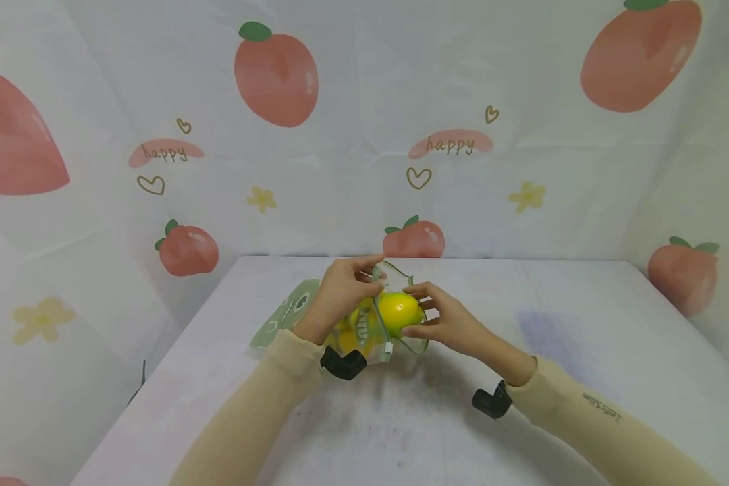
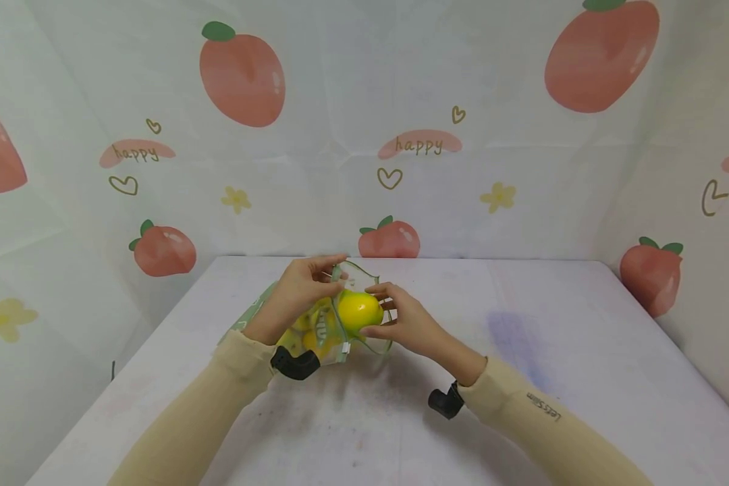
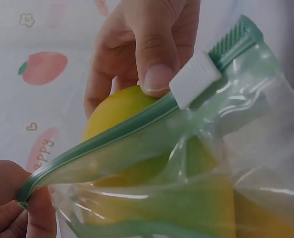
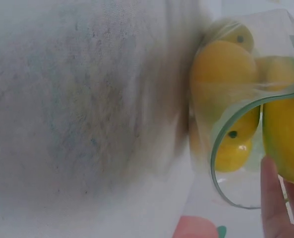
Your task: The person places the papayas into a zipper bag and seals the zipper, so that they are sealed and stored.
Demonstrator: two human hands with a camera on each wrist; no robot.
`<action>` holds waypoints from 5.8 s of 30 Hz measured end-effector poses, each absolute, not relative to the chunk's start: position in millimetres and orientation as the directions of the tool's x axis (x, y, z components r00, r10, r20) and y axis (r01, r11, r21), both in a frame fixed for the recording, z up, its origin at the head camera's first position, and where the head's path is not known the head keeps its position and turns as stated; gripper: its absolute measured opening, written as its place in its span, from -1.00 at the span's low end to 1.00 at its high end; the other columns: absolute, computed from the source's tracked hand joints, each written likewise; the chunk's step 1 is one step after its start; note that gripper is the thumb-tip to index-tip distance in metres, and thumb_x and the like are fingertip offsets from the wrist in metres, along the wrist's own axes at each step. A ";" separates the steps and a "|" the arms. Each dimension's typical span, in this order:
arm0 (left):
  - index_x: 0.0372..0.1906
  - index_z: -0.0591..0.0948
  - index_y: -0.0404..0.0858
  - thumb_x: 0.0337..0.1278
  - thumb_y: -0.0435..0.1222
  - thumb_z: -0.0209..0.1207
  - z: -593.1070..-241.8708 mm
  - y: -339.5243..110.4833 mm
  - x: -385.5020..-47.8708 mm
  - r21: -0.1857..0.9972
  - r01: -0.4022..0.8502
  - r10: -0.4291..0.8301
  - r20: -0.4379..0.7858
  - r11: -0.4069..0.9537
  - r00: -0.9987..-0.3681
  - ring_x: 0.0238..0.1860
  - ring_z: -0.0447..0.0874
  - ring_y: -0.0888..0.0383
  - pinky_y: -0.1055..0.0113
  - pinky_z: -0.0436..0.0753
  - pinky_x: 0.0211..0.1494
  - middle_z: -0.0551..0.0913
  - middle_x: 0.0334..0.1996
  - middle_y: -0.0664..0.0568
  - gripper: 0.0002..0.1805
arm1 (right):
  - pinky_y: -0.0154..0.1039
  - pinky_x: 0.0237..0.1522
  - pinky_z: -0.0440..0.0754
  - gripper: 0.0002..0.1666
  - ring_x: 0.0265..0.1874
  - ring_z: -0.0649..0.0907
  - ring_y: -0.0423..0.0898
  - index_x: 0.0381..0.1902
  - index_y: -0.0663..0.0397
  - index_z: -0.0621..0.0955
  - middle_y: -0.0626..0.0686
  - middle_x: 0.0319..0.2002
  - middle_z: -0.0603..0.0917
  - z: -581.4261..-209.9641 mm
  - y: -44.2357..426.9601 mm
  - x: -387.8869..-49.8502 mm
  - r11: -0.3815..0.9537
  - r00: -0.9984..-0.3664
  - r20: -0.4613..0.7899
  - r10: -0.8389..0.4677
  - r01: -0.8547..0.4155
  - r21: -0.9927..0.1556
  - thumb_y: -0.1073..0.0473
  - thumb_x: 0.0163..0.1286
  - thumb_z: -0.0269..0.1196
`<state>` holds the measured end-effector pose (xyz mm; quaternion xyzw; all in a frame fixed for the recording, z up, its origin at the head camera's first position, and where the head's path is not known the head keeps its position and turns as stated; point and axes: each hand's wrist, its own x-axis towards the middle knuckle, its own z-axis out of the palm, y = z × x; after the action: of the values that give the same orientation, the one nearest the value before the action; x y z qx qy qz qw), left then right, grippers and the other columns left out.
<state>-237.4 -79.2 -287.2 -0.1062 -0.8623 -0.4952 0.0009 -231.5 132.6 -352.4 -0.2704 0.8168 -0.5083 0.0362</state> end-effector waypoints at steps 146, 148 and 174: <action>0.20 0.60 -0.10 0.20 -0.32 0.22 -274.5 -101.3 -210.3 0.808 0.304 0.181 0.245 0.505 -0.952 -0.23 0.67 0.05 0.27 0.70 -0.23 0.69 -0.10 -0.06 -0.57 | -0.04 -0.12 0.70 -0.79 -0.29 0.68 -0.11 -0.21 0.24 0.54 0.07 -0.29 0.68 -362.2 100.7 -187.0 0.318 -0.886 0.063 -0.459 -0.231 -0.919 0.17 0.37 0.23; 0.20 0.59 -0.11 0.21 -0.33 0.21 -273.4 -104.7 -201.8 0.809 0.324 0.195 0.261 0.491 -0.946 -0.27 0.67 0.06 0.27 0.69 -0.24 0.69 -0.12 -0.07 -0.57 | -0.04 -0.14 0.70 -0.80 -0.29 0.68 -0.11 -0.21 0.24 0.54 0.07 -0.29 0.68 -361.8 101.0 -187.1 0.316 -0.885 0.066 -0.462 -0.233 -0.920 0.18 0.38 0.23; 0.05 0.53 -0.57 0.26 -0.36 0.13 -378.4 -90.6 -124.9 0.993 -0.116 0.410 -0.105 -0.004 -0.906 -0.36 0.57 0.27 0.41 0.67 -0.28 0.65 -0.35 0.01 -0.63 | -0.06 -0.16 0.70 -0.79 -0.32 0.70 -0.03 -0.24 0.25 0.55 0.09 -0.32 0.68 -366.2 102.7 -191.0 0.314 -0.881 0.102 -0.463 -0.271 -0.910 0.17 0.37 0.23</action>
<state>-124.9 -90.6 -378.4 -0.1079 -0.6803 -0.7001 -0.1880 -191.0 102.7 -366.2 -0.2277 0.8058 -0.5394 0.0889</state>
